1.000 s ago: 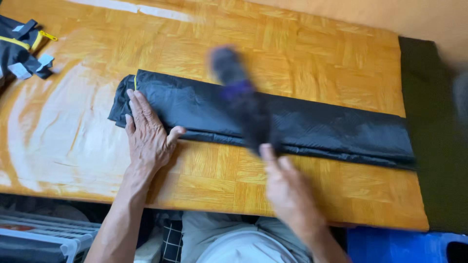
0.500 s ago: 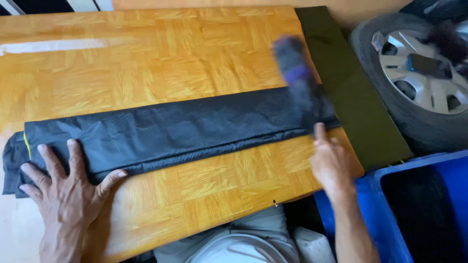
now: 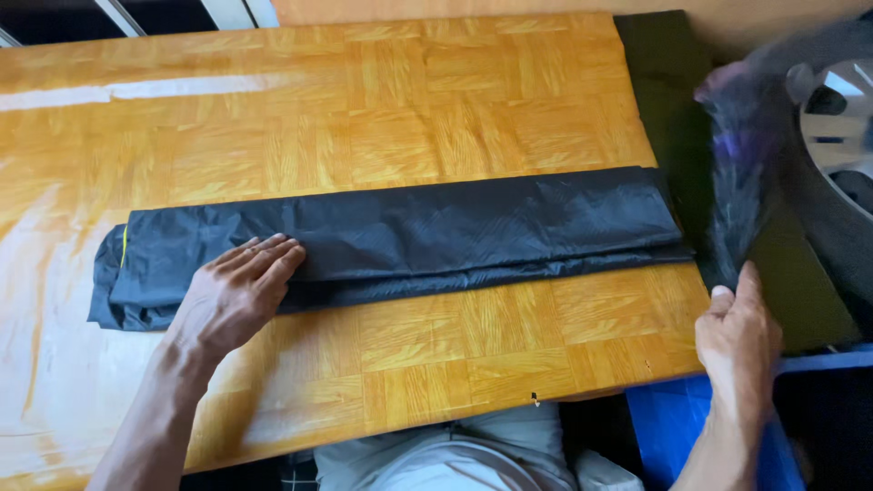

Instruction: The person retrieves a black garment from a blue bin and lays it on a wooden table. They fold the garment multiple times by hand, smoothing it out, and then place it into a smaller black bag with a yellow zipper.

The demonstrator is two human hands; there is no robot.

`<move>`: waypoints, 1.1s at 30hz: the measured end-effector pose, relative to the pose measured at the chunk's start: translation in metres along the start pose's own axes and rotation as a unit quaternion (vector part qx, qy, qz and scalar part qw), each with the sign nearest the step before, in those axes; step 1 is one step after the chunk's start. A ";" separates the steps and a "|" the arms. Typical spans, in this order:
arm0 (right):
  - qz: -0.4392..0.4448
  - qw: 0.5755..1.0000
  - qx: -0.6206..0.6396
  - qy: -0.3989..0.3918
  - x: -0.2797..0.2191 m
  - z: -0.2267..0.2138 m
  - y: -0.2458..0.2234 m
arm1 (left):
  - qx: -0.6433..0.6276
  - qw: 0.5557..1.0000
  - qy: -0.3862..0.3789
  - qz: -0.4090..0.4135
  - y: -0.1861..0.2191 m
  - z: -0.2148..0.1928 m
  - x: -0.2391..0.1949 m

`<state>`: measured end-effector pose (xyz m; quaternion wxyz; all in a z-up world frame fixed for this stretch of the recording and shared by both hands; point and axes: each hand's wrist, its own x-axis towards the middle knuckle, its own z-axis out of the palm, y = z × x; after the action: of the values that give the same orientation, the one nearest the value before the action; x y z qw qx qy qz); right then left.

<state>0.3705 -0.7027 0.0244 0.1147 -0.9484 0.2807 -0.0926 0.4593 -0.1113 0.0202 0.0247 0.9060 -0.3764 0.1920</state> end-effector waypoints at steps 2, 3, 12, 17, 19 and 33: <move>0.034 0.999 0.031 -0.007 -0.004 -0.008 -0.010 | -0.007 0.995 0.103 -0.003 0.003 -0.016 0.018; 0.033 0.999 0.034 -0.006 -0.004 -0.004 -0.008 | -0.004 0.995 0.104 -0.003 -0.001 -0.026 0.032; 0.002 0.998 0.000 0.060 -0.011 0.004 -0.012 | 0.055 0.981 -0.080 -0.166 -0.091 -0.024 0.141; -0.065 0.988 -0.049 0.128 -0.003 0.030 0.016 | -0.015 0.951 -0.177 -0.252 -0.131 0.035 0.166; -0.042 0.993 -0.039 0.101 -0.009 0.012 -0.011 | -0.026 0.949 -0.170 -0.263 -0.130 0.052 0.165; -0.449 0.874 0.082 -0.165 -0.151 0.036 -0.259 | 0.050 0.894 -0.071 -0.440 0.001 0.051 0.012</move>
<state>0.3867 -0.4015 0.0426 0.1826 -0.9612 -0.2069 0.0006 0.4827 -0.1295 -0.0228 0.0343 0.9902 0.0706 0.1156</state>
